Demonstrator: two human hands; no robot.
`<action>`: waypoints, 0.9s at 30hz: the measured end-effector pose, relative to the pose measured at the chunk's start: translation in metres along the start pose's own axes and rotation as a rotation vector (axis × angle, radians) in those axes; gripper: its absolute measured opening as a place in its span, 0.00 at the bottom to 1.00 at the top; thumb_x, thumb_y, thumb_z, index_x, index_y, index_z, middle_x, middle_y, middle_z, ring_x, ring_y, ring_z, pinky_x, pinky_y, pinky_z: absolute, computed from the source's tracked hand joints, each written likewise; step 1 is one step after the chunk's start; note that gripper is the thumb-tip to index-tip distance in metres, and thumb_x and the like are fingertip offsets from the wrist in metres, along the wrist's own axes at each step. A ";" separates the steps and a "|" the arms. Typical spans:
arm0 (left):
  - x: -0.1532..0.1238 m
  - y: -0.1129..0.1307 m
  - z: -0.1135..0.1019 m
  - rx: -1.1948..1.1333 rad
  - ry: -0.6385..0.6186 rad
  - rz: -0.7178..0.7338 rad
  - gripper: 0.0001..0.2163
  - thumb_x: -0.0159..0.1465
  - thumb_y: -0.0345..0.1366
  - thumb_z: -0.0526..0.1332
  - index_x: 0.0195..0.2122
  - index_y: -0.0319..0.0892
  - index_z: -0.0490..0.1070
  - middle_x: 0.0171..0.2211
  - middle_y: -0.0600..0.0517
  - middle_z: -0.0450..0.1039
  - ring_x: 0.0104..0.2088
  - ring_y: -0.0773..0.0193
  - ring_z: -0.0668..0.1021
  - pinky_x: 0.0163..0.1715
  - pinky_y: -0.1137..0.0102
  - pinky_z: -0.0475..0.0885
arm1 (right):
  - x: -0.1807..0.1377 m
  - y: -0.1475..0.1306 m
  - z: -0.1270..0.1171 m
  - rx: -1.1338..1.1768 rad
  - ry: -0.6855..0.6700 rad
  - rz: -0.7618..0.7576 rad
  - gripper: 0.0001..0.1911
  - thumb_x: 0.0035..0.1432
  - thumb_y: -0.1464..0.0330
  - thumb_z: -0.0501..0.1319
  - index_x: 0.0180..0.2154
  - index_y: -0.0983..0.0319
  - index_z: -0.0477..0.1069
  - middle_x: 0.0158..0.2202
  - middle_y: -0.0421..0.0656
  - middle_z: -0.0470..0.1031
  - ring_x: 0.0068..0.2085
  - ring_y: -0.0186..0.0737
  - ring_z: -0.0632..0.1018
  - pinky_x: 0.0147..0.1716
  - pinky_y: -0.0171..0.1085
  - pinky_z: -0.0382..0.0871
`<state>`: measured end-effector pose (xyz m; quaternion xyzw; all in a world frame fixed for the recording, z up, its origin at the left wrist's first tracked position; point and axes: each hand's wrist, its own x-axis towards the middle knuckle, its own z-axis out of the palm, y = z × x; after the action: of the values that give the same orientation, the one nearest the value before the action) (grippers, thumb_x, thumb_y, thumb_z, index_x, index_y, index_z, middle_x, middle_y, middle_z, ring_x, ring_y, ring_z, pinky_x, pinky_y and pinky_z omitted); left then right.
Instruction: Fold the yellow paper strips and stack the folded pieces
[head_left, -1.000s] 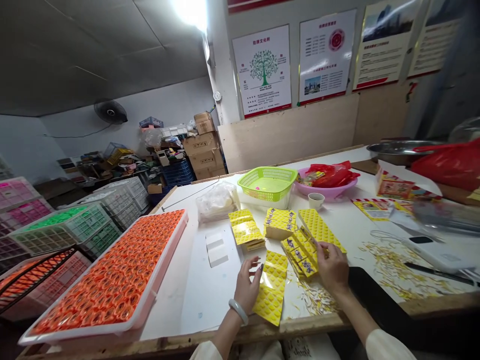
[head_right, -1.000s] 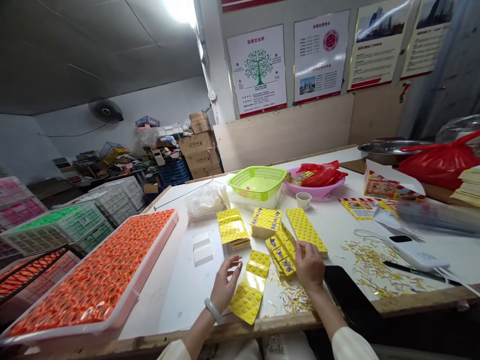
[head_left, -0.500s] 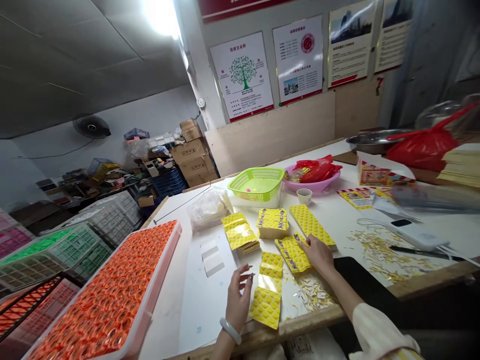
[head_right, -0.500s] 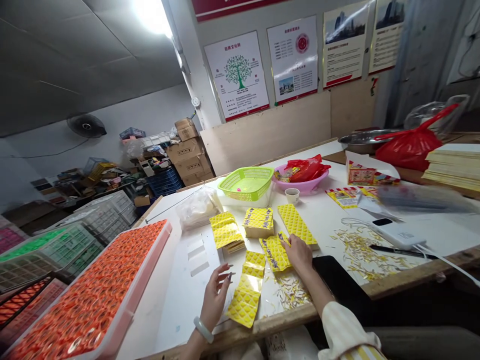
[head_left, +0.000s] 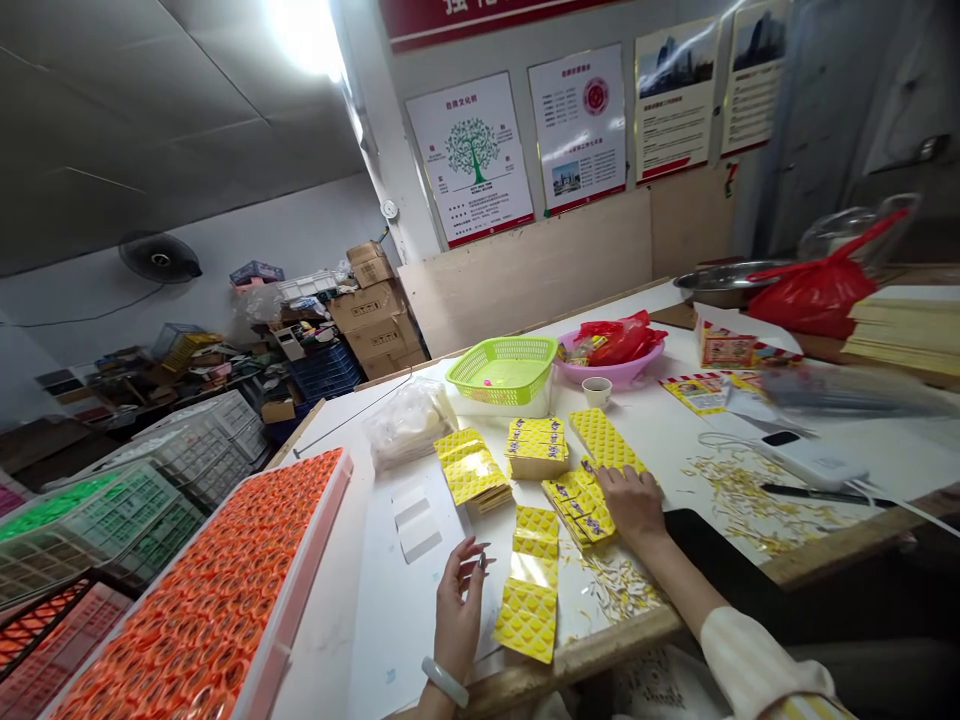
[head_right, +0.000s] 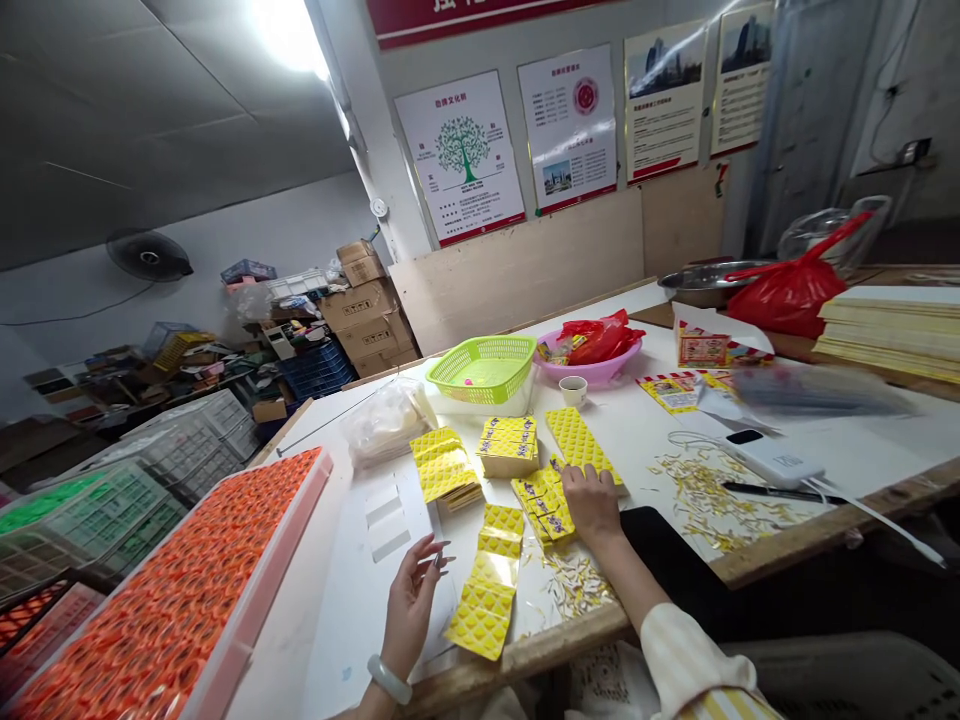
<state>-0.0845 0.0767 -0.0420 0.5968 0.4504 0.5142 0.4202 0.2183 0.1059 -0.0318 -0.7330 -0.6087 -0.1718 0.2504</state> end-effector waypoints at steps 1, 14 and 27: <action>0.001 0.000 0.001 -0.002 -0.006 -0.001 0.20 0.61 0.47 0.59 0.51 0.44 0.66 0.47 0.43 0.73 0.42 0.58 0.78 0.43 0.61 0.73 | -0.001 0.000 0.000 0.010 0.008 -0.012 0.16 0.62 0.74 0.47 0.35 0.64 0.74 0.36 0.52 0.77 0.39 0.46 0.70 0.38 0.43 0.53; -0.004 0.003 0.001 -0.052 -0.008 -0.030 0.19 0.61 0.47 0.59 0.51 0.44 0.66 0.46 0.44 0.73 0.41 0.57 0.78 0.43 0.61 0.73 | -0.026 -0.010 0.008 0.367 0.010 -0.015 0.23 0.57 0.52 0.54 0.44 0.64 0.69 0.49 0.52 0.71 0.55 0.51 0.66 0.56 0.48 0.57; -0.002 0.003 0.005 -0.100 -0.024 -0.066 0.19 0.60 0.47 0.60 0.50 0.44 0.65 0.46 0.44 0.72 0.41 0.56 0.78 0.43 0.60 0.72 | -0.039 -0.002 0.019 0.685 -0.150 0.207 0.20 0.51 0.54 0.58 0.41 0.61 0.66 0.44 0.51 0.76 0.45 0.48 0.77 0.43 0.44 0.71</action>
<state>-0.0794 0.0735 -0.0399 0.5659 0.4384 0.5150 0.4715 0.2073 0.0861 -0.0686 -0.6749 -0.5700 0.1227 0.4522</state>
